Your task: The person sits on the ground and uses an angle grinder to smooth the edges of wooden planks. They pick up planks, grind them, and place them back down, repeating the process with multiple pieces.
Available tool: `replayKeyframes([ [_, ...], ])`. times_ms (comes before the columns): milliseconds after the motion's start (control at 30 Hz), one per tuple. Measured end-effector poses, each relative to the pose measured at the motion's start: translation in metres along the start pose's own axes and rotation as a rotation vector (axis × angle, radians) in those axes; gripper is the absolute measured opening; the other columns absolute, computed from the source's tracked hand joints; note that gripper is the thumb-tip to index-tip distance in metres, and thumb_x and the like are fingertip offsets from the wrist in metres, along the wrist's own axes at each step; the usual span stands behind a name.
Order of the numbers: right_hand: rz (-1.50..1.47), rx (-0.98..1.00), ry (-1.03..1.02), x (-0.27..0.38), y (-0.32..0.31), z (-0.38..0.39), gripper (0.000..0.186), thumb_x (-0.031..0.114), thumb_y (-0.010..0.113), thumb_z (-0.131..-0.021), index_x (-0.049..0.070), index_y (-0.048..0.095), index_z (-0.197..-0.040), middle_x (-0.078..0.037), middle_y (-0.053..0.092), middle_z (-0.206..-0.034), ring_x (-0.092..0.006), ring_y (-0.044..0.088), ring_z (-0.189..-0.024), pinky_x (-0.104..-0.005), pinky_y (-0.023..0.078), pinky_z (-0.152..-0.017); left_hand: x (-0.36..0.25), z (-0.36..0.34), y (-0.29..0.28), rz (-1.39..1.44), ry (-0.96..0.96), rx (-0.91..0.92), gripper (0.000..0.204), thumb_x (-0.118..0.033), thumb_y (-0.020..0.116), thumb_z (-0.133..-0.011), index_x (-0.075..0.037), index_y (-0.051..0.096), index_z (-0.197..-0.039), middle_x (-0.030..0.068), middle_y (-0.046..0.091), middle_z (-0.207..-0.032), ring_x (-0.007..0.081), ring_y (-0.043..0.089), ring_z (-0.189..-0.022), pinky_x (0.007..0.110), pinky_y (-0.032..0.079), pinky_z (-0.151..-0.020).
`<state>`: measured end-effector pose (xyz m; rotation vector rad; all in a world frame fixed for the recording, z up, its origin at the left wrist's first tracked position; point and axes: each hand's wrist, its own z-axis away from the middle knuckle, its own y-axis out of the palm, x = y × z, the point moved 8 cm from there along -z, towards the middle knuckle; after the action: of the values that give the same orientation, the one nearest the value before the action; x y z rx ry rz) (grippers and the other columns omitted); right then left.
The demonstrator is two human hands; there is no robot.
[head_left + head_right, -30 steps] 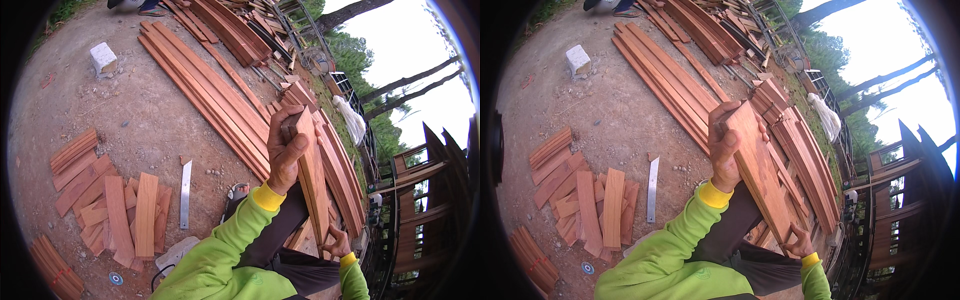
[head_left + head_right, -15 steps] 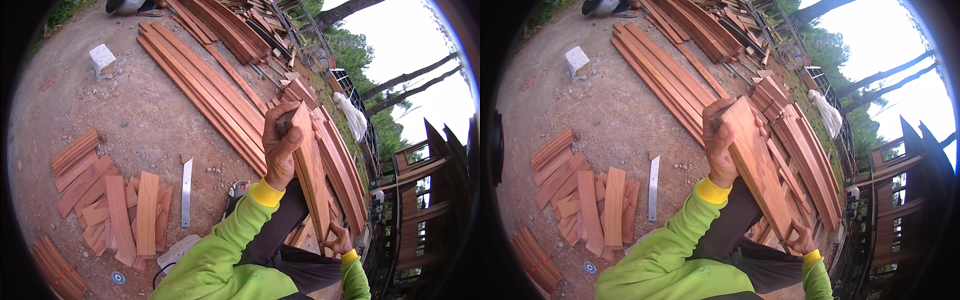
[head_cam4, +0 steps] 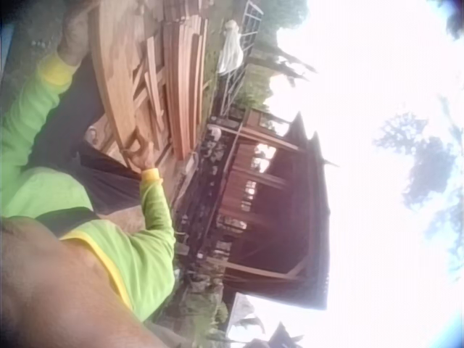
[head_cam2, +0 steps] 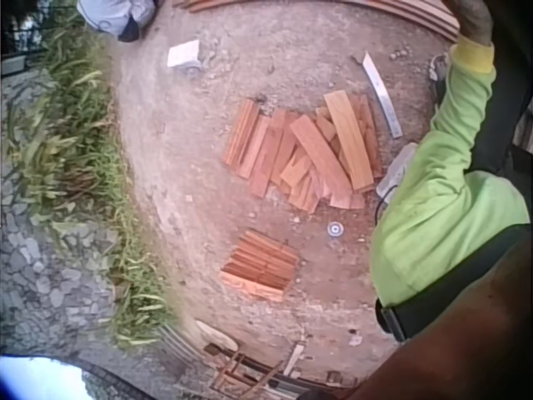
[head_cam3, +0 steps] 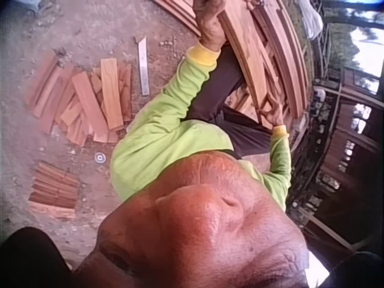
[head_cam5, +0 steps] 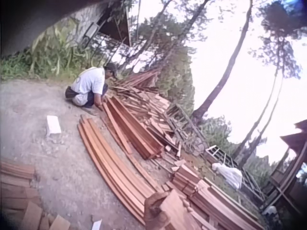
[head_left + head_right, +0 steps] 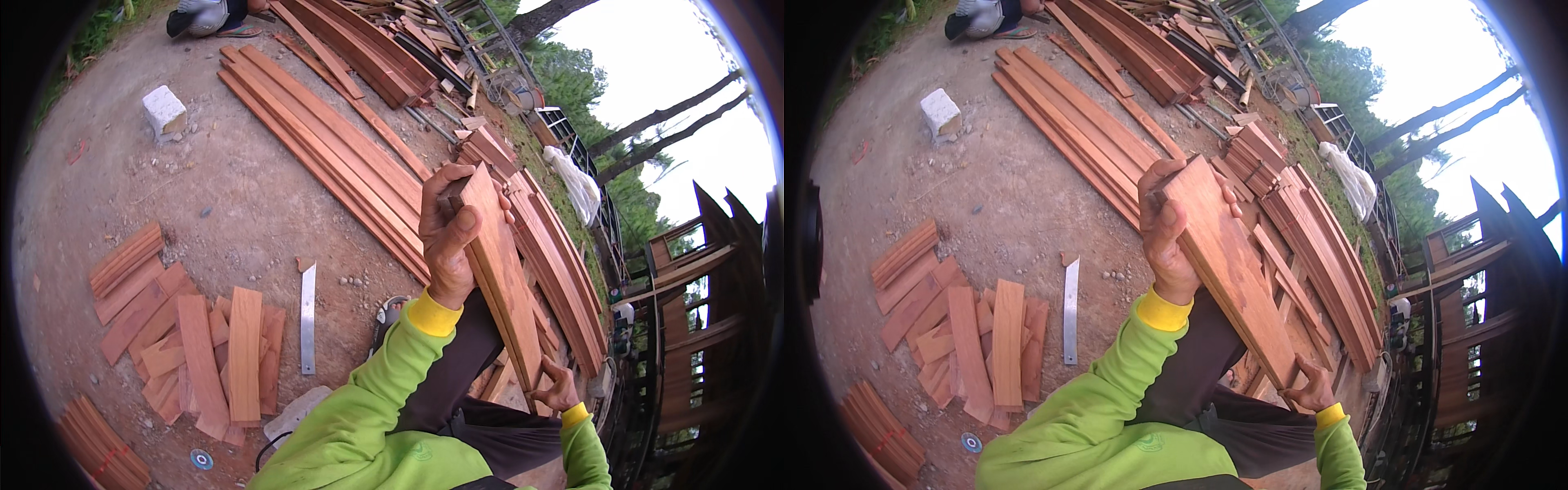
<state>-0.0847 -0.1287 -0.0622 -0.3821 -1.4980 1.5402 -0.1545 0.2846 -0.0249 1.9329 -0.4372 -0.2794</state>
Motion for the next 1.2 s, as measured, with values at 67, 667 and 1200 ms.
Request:
replayKeyframes([
  [67,0.026,-0.003,-0.003,0.002,0.0,0.001,0.089,0.015,0.087,-0.052,-0.017,0.05,-0.126,-0.032,0.061,-0.118,-0.0347,0.059,-0.119,-0.035,0.043,-0.103,0.001,0.001,0.0,0.066,-0.017,-0.013,0.05,-0.034,0.067,-0.087,-0.01,0.046,-0.126,0.0163,0.056,-0.101,0.0237,0.059,-0.087,0.039,0.053,-0.076],
  [667,0.099,-0.11,0.087,-0.066,0.036,0.019,0.076,0.015,0.078,-0.059,0.0,0.04,-0.124,-0.028,0.059,-0.101,-0.0483,0.059,-0.097,-0.0486,0.049,-0.081,0.004,0.002,0.007,-0.128,0.018,0.004,0.044,-0.05,0.049,-0.095,-0.016,0.044,-0.122,0.0181,0.054,-0.102,0.0281,0.058,-0.089,0.043,0.053,-0.075],
  [1200,0.18,-0.199,-0.052,-0.059,-0.01,-0.055,0.061,0.018,0.076,-0.059,-0.007,0.039,-0.1,-0.029,0.059,-0.086,-0.0463,0.06,-0.087,-0.0469,0.05,-0.075,0.027,-0.073,0.023,-1.009,0.373,0.324,0.062,-0.036,0.063,-0.094,0.0,0.035,-0.135,0.0124,0.045,-0.133,0.0225,0.041,-0.127,0.036,0.032,-0.107],
])
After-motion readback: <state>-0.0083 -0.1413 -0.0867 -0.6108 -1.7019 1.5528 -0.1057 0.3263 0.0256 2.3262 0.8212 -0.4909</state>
